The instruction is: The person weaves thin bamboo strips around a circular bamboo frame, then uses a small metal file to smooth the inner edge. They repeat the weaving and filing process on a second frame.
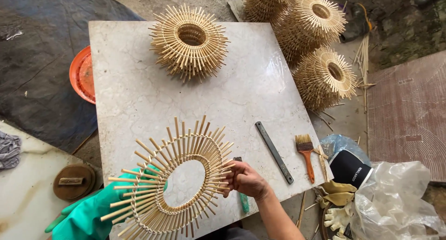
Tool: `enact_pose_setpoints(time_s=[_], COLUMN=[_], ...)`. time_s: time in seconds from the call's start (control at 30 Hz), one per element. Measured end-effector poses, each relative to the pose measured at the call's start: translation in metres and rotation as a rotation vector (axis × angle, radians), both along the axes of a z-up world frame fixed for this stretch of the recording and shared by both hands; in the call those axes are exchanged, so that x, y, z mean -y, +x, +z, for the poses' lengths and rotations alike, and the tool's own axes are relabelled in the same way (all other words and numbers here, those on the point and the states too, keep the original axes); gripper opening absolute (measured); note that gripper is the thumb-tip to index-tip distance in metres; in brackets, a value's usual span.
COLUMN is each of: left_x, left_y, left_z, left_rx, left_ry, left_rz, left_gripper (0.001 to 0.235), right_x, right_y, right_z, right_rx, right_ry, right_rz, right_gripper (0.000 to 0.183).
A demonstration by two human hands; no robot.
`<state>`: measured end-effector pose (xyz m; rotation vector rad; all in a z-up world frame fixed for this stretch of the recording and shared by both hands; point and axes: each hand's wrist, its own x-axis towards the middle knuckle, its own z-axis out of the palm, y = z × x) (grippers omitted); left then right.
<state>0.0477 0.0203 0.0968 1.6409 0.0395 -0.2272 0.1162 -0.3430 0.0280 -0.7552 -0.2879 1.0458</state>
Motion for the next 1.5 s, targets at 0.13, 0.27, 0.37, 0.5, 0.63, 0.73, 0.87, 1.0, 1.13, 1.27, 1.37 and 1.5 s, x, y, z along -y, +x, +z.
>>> enact_pose_setpoints(time_s=[0.13, 0.27, 0.37, 0.5, 0.63, 0.73, 0.87, 1.0, 1.13, 1.27, 1.37, 1.5], left_x=[-0.005, -0.019, -0.035, -0.042, -0.06, -0.062, -0.064, -0.07, -0.079, -0.094, -0.104, -0.127], left_y=[0.004, -0.021, -0.024, -0.006, -0.011, -0.019, -0.027, -0.028, -0.031, -0.039, -0.05, -0.083], left_z=[-0.002, -0.008, -0.004, 0.011, -0.012, -0.006, -0.005, -0.019, -0.022, -0.018, -0.036, -0.076], left_rx=[-0.112, -0.259, -0.327, -0.345, -0.336, -0.393, -0.358, -0.308, -0.312, -0.334, -0.297, -0.064], left_ry=[-0.258, -0.519, -0.706, -0.879, -0.847, -0.813, -0.758, -0.779, -0.752, -0.701, -0.684, 0.016], left_rz=[0.082, 0.246, 0.359, 0.434, 0.49, 0.488, 0.452, 0.4, 0.426, 0.472, 0.514, 0.515], left_gripper=[0.03, 0.035, 0.039, 0.052, 0.055, 0.059, 0.056, 0.047, 0.044, 0.043, 0.041, 0.036], right_x=[-0.003, -0.019, -0.022, -0.02, -0.051, -0.074, -0.118, -0.164, -0.191, -0.195, -0.181, -0.129], right_y=[0.004, 0.008, 0.026, 0.067, 0.13, 0.194, 0.286, 0.342, 0.358, 0.366, 0.372, 0.406], right_z=[0.002, 0.011, -0.005, -0.016, 0.026, 0.04, 0.034, 0.019, 0.002, -0.013, -0.028, -0.068], right_rx=[0.013, 0.018, -0.016, -0.056, -0.074, -0.118, 0.048, 0.072, 0.015, -0.008, -0.022, 0.096], right_ry=[-0.024, -0.063, -0.026, 0.042, -0.06, -0.12, -0.06, -0.207, -0.197, -0.172, -0.205, -0.41], right_rz=[-0.02, -0.072, -0.158, -0.274, -0.404, -0.522, -0.498, -0.649, -0.707, -0.722, -0.729, -0.496], right_gripper=[0.049, 0.041, 0.04, 0.044, 0.047, 0.045, 0.038, 0.031, 0.024, 0.02, 0.024, 0.069])
